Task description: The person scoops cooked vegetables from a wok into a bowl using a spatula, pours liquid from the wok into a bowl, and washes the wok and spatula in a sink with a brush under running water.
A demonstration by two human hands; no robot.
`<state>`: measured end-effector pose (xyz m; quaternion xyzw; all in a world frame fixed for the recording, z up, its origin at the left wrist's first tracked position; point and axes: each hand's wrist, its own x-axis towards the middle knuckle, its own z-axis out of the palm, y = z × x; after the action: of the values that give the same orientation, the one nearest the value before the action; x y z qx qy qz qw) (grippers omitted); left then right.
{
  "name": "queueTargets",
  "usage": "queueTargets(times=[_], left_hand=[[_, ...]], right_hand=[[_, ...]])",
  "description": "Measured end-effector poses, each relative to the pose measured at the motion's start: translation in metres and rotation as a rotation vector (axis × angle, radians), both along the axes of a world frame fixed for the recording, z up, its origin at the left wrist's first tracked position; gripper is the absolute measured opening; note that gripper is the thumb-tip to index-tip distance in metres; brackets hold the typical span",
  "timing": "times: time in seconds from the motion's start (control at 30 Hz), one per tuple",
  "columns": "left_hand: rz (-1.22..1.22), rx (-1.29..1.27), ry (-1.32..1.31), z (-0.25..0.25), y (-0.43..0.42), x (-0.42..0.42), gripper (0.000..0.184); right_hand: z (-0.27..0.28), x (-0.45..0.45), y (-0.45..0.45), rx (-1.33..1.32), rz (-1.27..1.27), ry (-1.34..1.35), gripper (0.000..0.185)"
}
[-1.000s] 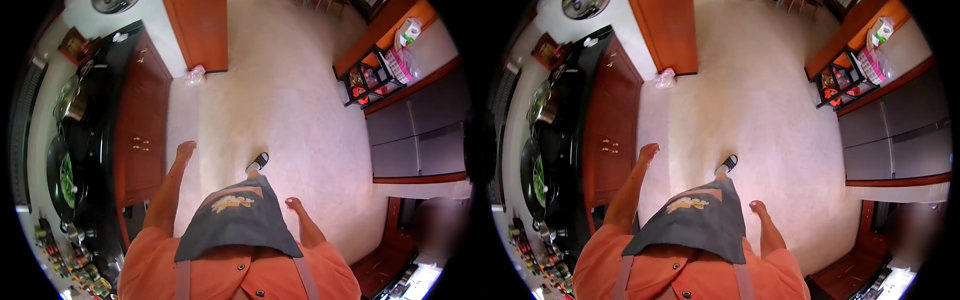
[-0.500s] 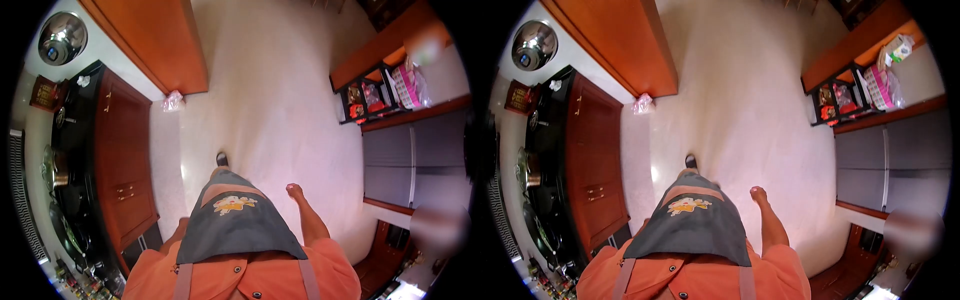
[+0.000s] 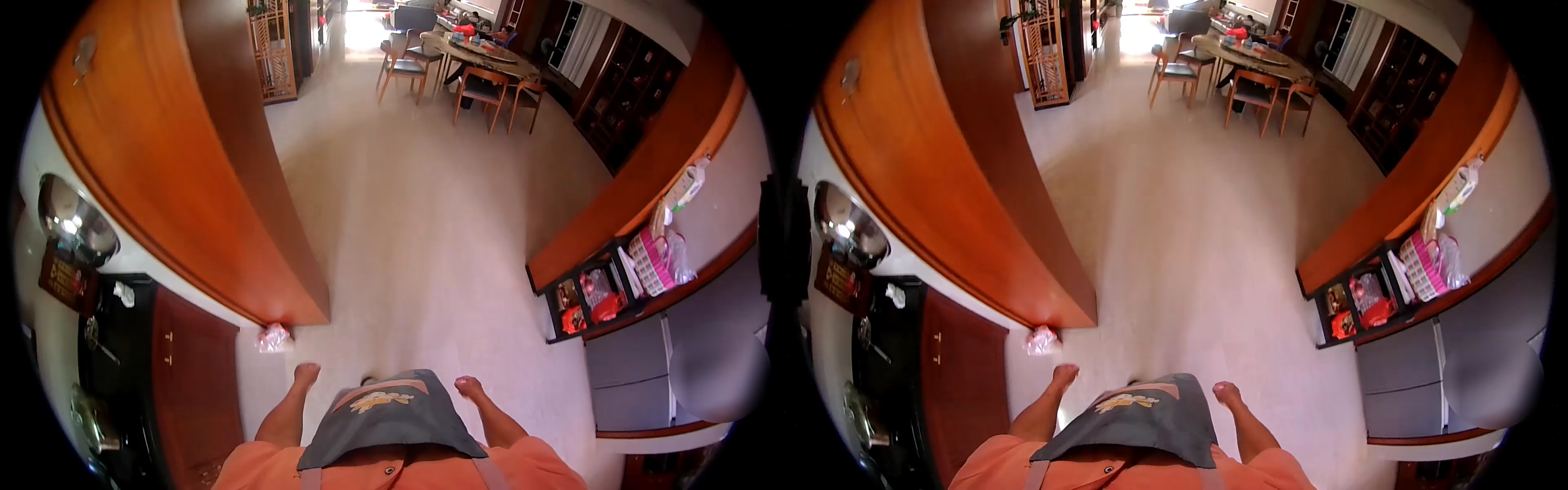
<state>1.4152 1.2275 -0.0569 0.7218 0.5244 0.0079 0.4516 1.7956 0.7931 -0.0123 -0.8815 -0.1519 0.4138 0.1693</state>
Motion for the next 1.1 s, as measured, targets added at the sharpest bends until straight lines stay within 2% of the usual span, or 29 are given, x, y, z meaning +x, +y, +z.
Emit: queueTargets(times=[0.07,0.1,0.17,0.23,0.3,0.33,0.37,0.43,0.5,0.57,0.63,0.7,0.73,0.77,0.8,0.83,0.87,0.9,0.93,0.97,1.03,1.07,1.1], left_hand=[[-0.229,0.236,-0.015,0.014,0.067,0.070,0.026],[-0.327,0.353,-0.038,0.019,0.100,0.102,0.029],[-0.065,0.161,-0.109,0.094,0.125,0.164,0.036],[0.034,0.157,-0.178,0.090,0.160,0.199,0.040],[0.120,0.125,-0.141,0.052,0.171,0.205,0.041],[0.152,0.102,-0.083,0.015,0.178,0.202,0.040],[0.186,0.079,-0.032,-0.006,0.181,0.197,0.040],[0.162,-0.085,0.242,-0.002,0.163,0.188,0.034],[0.404,-0.284,0.341,-0.018,0.124,0.171,0.032],[0.548,-0.392,0.307,-0.008,0.089,0.171,0.028],[0.706,-0.490,0.258,0.012,0.052,0.184,0.025],[0.678,-0.534,0.341,0.012,0.023,0.199,0.024],[0.650,-0.560,0.361,0.018,0.018,0.213,0.023],[0.889,-0.634,0.198,0.007,0.005,0.223,0.022],[1.135,-0.685,0.036,-0.003,-0.007,0.232,0.021],[1.047,-0.579,0.001,0.000,-0.007,0.247,0.021],[0.954,-0.478,-0.030,0.009,0.006,0.266,0.020],[1.003,-0.424,-0.126,-0.004,0.005,0.279,0.021],[1.045,-0.372,-0.225,-0.011,0.007,0.294,0.022],[1.224,-0.376,-0.417,-0.025,0.007,0.318,0.023],[1.250,-0.502,0.059,0.013,0.091,0.364,0.022],[1.248,-0.499,0.020,0.029,0.118,0.377,0.021],[1.251,-0.474,0.001,0.028,0.129,0.386,0.021]], right_hand=[[-0.036,0.029,0.030,0.120,-0.022,0.022,0.030],[-0.039,0.048,0.046,0.089,-0.022,0.021,0.030],[-0.057,0.080,0.078,0.023,-0.004,0.030,0.030],[-0.100,0.142,0.095,0.015,-0.009,0.069,0.032],[-0.125,0.197,0.106,-0.055,0.003,0.207,0.032],[-0.105,0.221,0.124,-0.066,-0.023,0.233,0.030],[-0.066,0.237,0.147,-0.022,-0.197,0.274,0.023],[-0.087,0.303,0.175,-0.143,-0.149,0.350,0.018],[-0.089,0.367,0.204,-0.008,-0.151,0.455,0.017],[-0.069,0.416,0.264,-0.132,-0.055,0.383,0.016],[-0.127,0.494,0.303,-0.143,0.245,0.302,0.006],[-0.096,0.520,0.380,0.000,0.205,0.218,0.006],[-0.090,0.538,0.421,0.041,0.149,0.342,0.007],[-0.084,0.553,0.465,0.082,0.088,0.463,0.008],[-0.064,0.555,0.511,0.100,0.033,0.467,0.009],[-0.047,0.553,0.554,0.119,-0.024,0.471,0.011],[-0.041,0.553,0.596,0.126,0.026,0.457,0.013],[-0.059,0.541,0.624,0.139,0.082,0.465,0.017],[-0.051,0.548,0.654,0.169,0.182,0.453,0.022],[-0.037,0.555,0.678,0.121,0.236,0.402,0.024],[-0.037,0.552,0.740,0.079,0.353,0.323,0.027],[-0.058,0.587,0.767,0.069,0.353,0.545,0.026],[-0.048,0.580,0.794,0.077,0.416,0.468,0.027]])
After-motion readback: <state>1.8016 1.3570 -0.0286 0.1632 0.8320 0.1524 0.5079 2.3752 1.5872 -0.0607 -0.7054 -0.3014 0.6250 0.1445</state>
